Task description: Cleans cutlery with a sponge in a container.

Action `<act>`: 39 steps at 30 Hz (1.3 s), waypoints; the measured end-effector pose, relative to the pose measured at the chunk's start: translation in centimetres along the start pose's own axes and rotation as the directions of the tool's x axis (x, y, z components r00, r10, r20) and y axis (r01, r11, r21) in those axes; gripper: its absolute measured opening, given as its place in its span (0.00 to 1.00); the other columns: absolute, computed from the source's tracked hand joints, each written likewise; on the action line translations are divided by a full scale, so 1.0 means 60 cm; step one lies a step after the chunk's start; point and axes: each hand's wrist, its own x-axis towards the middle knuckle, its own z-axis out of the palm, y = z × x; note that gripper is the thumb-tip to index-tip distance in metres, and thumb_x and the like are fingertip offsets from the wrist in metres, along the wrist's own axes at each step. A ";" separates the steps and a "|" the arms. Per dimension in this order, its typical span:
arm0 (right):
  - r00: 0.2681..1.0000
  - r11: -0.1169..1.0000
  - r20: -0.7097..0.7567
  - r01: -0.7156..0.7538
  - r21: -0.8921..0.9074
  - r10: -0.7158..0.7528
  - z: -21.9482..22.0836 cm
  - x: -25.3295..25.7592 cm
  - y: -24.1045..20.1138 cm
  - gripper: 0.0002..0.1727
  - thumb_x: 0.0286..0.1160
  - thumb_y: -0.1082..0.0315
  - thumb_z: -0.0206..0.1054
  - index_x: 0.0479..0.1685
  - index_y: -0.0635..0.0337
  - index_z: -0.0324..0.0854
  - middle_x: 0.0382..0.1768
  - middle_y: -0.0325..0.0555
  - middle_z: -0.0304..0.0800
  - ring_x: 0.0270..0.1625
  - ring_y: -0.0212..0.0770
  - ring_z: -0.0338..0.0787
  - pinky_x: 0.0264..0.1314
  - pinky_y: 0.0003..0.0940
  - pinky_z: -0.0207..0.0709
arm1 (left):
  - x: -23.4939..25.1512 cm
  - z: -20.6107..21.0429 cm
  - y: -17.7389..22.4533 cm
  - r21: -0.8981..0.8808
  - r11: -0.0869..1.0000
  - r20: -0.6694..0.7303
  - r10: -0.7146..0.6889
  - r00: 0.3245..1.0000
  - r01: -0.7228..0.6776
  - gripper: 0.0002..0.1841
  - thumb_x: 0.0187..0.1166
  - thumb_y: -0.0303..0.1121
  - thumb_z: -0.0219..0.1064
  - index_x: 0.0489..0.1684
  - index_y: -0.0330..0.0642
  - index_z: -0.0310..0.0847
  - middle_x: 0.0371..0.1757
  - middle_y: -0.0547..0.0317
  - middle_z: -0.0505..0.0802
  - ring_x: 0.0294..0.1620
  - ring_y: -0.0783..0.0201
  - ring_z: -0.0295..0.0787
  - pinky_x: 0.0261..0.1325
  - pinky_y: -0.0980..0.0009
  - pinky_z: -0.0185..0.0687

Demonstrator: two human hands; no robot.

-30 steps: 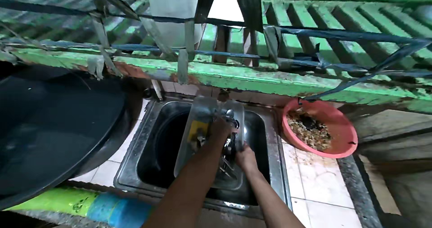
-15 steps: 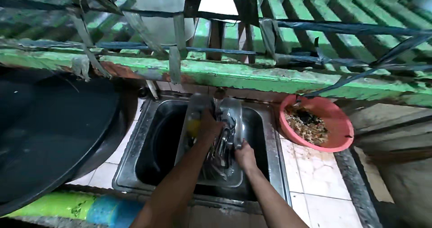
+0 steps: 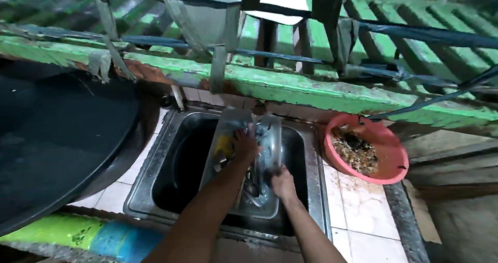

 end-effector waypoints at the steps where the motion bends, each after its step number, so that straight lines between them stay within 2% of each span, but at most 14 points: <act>1: 1.000 1.000 0.004 0.002 0.000 -0.002 0.000 0.000 -0.003 0.27 0.84 0.65 0.62 0.82 0.55 0.69 0.56 0.63 0.90 0.59 0.61 0.91 0.62 0.64 0.82 | 0.009 -0.005 0.001 -0.010 0.999 -0.013 -0.042 0.999 0.042 0.60 0.63 0.63 0.78 0.97 0.52 0.45 0.88 0.28 0.64 0.88 0.28 0.58 0.78 0.24 0.60; 4: 1.000 1.000 -0.011 0.014 -0.024 -0.015 0.007 0.000 -0.011 0.27 0.84 0.62 0.62 0.82 0.53 0.71 0.54 0.62 0.91 0.58 0.61 0.92 0.61 0.64 0.82 | 0.001 -0.001 0.009 -0.029 0.995 -0.049 -0.094 0.994 0.093 0.56 0.66 0.60 0.74 0.97 0.55 0.46 0.88 0.28 0.63 0.89 0.27 0.57 0.81 0.24 0.55; 6: 1.000 0.999 -0.014 0.014 -0.049 -0.014 0.008 0.000 -0.018 0.27 0.83 0.60 0.64 0.81 0.52 0.72 0.54 0.62 0.92 0.57 0.62 0.92 0.60 0.65 0.82 | -0.041 0.018 0.014 -0.043 0.999 -0.050 0.016 0.999 -0.019 0.50 0.72 0.52 0.72 0.98 0.58 0.48 0.91 0.28 0.60 0.92 0.25 0.48 0.84 0.20 0.41; 10: 0.999 0.999 -0.007 0.039 -0.005 -0.039 0.005 0.010 -0.005 0.26 0.83 0.62 0.63 0.80 0.54 0.73 0.55 0.61 0.91 0.58 0.60 0.92 0.62 0.64 0.83 | -0.111 0.030 -0.002 -0.035 0.965 0.023 0.262 0.965 -0.261 0.40 0.78 0.43 0.70 0.94 0.65 0.58 0.92 0.33 0.62 0.94 0.32 0.48 0.88 0.23 0.36; 13: 1.000 1.000 -0.012 0.029 -0.003 -0.029 -0.004 0.019 0.009 0.28 0.82 0.64 0.65 0.82 0.52 0.72 0.60 0.60 0.90 0.63 0.59 0.91 0.67 0.63 0.81 | -0.087 0.003 -0.037 -0.010 0.985 0.031 0.171 0.985 -0.171 0.40 0.78 0.57 0.68 0.93 0.66 0.60 0.94 0.40 0.61 0.95 0.35 0.48 0.86 0.22 0.37; 16: 0.999 0.998 -0.026 0.045 -0.039 -0.046 -0.008 0.015 0.009 0.28 0.81 0.66 0.65 0.82 0.54 0.72 0.61 0.63 0.89 0.64 0.63 0.89 0.68 0.66 0.79 | -0.060 -0.009 -0.059 0.010 0.999 -0.016 -0.042 0.999 0.043 0.53 0.72 0.79 0.55 0.95 0.54 0.55 0.95 0.33 0.53 0.95 0.29 0.41 0.88 0.23 0.37; 19: 0.999 0.996 -0.031 0.030 -0.080 -0.033 -0.010 0.009 -0.003 0.28 0.83 0.64 0.63 0.83 0.54 0.71 0.61 0.64 0.89 0.64 0.64 0.89 0.68 0.66 0.79 | -0.108 0.012 -0.039 0.038 0.999 -0.006 0.007 1.000 -0.007 0.58 0.72 0.79 0.56 0.96 0.42 0.50 0.95 0.27 0.45 0.94 0.25 0.41 0.87 0.25 0.44; 21: 0.999 0.996 -0.029 0.036 -0.076 -0.039 -0.008 0.009 -0.002 0.28 0.83 0.64 0.64 0.82 0.54 0.71 0.60 0.63 0.89 0.64 0.63 0.89 0.68 0.65 0.79 | -0.132 0.030 -0.040 0.045 0.992 0.016 0.117 0.993 -0.118 0.57 0.67 0.76 0.65 0.96 0.49 0.52 0.96 0.32 0.43 0.94 0.26 0.40 0.86 0.27 0.46; 23: 0.999 0.996 -0.020 0.043 -0.073 -0.044 -0.009 0.011 0.001 0.28 0.82 0.64 0.64 0.83 0.52 0.71 0.61 0.62 0.90 0.64 0.62 0.90 0.68 0.64 0.80 | -0.108 0.021 -0.060 0.049 0.992 0.000 0.115 0.993 -0.115 0.58 0.65 0.79 0.64 0.97 0.58 0.52 0.97 0.38 0.48 0.95 0.31 0.45 0.88 0.29 0.46; 27: 0.999 0.996 -0.029 0.033 -0.087 -0.035 -0.008 0.004 -0.008 0.28 0.84 0.61 0.64 0.83 0.53 0.71 0.59 0.61 0.91 0.63 0.60 0.90 0.68 0.62 0.81 | -0.018 -0.023 -0.092 -0.078 0.995 -0.018 -0.065 0.998 0.063 0.62 0.65 0.80 0.62 0.96 0.46 0.49 0.89 0.26 0.62 0.90 0.27 0.55 0.88 0.28 0.48; 29: 0.999 0.993 -0.040 0.026 -0.118 -0.031 -0.009 -0.001 -0.018 0.27 0.83 0.62 0.64 0.82 0.53 0.72 0.57 0.61 0.91 0.62 0.60 0.91 0.66 0.62 0.81 | -0.002 -0.028 -0.068 -0.111 0.990 0.040 -0.085 0.996 0.089 0.58 0.65 0.80 0.63 0.90 0.43 0.63 0.84 0.29 0.72 0.86 0.31 0.66 0.84 0.33 0.62; 32: 0.999 0.993 -0.039 0.026 -0.116 -0.031 -0.007 0.006 -0.008 0.27 0.81 0.64 0.65 0.80 0.54 0.73 0.57 0.62 0.91 0.61 0.61 0.91 0.65 0.63 0.81 | -0.016 0.000 0.002 -0.213 0.977 0.072 0.018 0.997 -0.002 0.50 0.58 0.66 0.80 0.83 0.47 0.74 0.83 0.36 0.75 0.82 0.36 0.71 0.79 0.37 0.72; 36: 0.997 0.998 -0.066 0.044 -0.046 -0.047 -0.007 0.011 0.010 0.24 0.82 0.64 0.63 0.78 0.54 0.76 0.59 0.60 0.90 0.63 0.58 0.90 0.67 0.63 0.81 | -0.111 -0.030 0.058 -0.299 0.922 0.068 0.278 0.958 -0.246 0.35 0.69 0.42 0.81 0.80 0.50 0.77 0.78 0.44 0.82 0.79 0.41 0.77 0.81 0.40 0.69; 39: 0.997 0.999 -0.069 0.043 -0.028 -0.045 -0.009 0.007 0.013 0.24 0.84 0.65 0.61 0.79 0.57 0.74 0.60 0.62 0.90 0.64 0.59 0.90 0.69 0.63 0.80 | -0.154 -0.027 0.018 -0.284 0.914 -0.043 0.291 0.956 -0.291 0.43 0.64 0.54 0.83 0.85 0.54 0.73 0.83 0.47 0.78 0.82 0.45 0.73 0.83 0.41 0.67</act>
